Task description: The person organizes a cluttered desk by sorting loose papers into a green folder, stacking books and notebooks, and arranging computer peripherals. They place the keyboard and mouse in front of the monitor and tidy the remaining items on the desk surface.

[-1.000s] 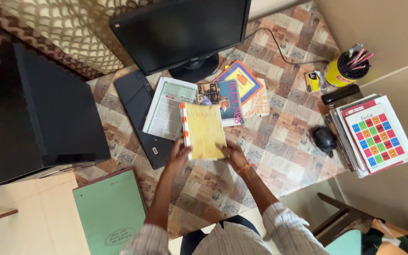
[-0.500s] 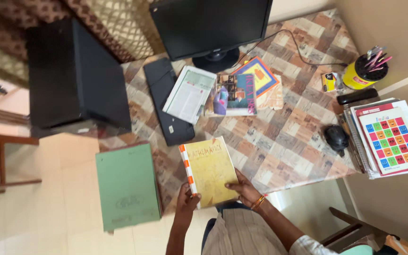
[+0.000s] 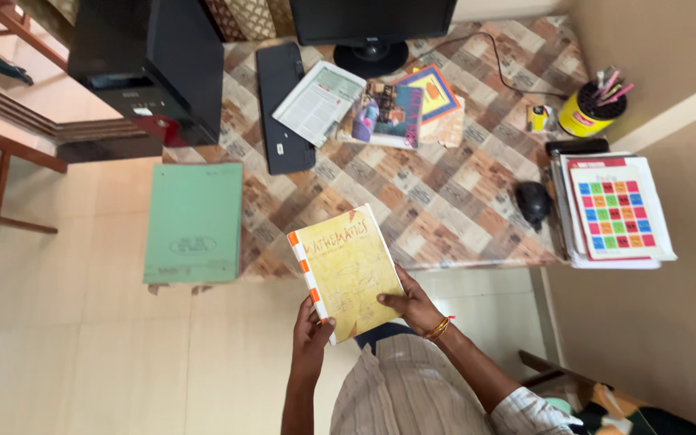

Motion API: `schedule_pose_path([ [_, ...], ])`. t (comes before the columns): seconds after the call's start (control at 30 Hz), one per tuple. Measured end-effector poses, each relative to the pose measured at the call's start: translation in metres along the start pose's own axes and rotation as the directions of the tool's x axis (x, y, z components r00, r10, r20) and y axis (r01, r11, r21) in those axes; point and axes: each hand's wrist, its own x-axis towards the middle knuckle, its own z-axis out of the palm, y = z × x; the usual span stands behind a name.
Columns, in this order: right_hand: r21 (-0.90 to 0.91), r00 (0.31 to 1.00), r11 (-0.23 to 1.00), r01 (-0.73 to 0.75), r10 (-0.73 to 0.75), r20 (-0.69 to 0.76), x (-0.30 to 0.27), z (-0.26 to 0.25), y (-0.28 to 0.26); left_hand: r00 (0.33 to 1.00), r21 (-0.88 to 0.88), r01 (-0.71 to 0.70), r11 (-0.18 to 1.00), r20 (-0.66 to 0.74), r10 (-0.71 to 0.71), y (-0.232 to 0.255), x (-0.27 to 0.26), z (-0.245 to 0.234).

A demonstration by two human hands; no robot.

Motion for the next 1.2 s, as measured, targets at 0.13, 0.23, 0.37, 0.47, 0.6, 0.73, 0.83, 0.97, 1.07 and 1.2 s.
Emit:
schedule_pose_path([
  [0.13, -0.130, 0.999, 0.991, 0.043, -0.043, 0.002, -0.057, -0.015, 0.005, 0.999, -0.017, 0.039, 0.999, 0.010, -0.039, -0.023, -0.044, 0.021],
  [0.23, -0.172, 0.996, 0.985, 0.010, -0.026, -0.091, -0.090, -0.026, 0.009, 0.998, 0.004, 0.045, 0.999, 0.031, -0.045, -0.034, -0.066, 0.038],
  [0.37, -0.103, 0.992, 0.994, 0.019, -0.031, -0.121, -0.122, -0.048, 0.014, 0.989, 0.028, 0.128, 0.991, 0.073, -0.129, -0.056, -0.081, 0.054],
  [0.47, -0.120, 0.989, 0.991, 0.058, -0.073, -0.126, -0.135, -0.068, 0.009, 0.984, 0.059, 0.110, 0.992, 0.133, -0.117, -0.071, -0.073, 0.066],
  [0.6, -0.134, 0.976, 0.987, 0.083, -0.108, -0.188, -0.145, -0.102, -0.006, 0.977, 0.086, 0.100, 0.991, 0.183, -0.114, -0.088, -0.052, 0.098],
  [0.73, -0.281, 0.961, 0.952, 0.119, -0.182, -0.210, -0.158, -0.152, -0.038, 0.961, 0.134, 0.104, 0.986, 0.241, -0.134, -0.095, -0.030, 0.153],
  [0.83, -0.310, 0.937, 0.941, 0.139, -0.226, -0.267, -0.168, -0.199, -0.069, 0.947, 0.119, 0.103, 0.988, 0.292, -0.134, -0.101, -0.012, 0.214],
  [0.97, -0.234, 0.912, 0.959, 0.161, -0.236, -0.337, -0.177, -0.266, -0.106, 0.938, 0.153, 0.072, 0.986, 0.325, -0.119, -0.117, 0.015, 0.296],
  [1.07, -0.228, 0.885, 0.962, 0.148, -0.231, -0.403, -0.181, -0.318, -0.131, 0.927, 0.186, 0.108, 0.977, 0.337, -0.167, -0.133, 0.040, 0.351],
  [1.2, -0.266, 0.845, 0.953, 0.145, -0.259, -0.467, -0.183, -0.383, -0.157, 0.922, 0.245, 0.108, 0.963, 0.338, -0.189, -0.166, 0.075, 0.414],
])
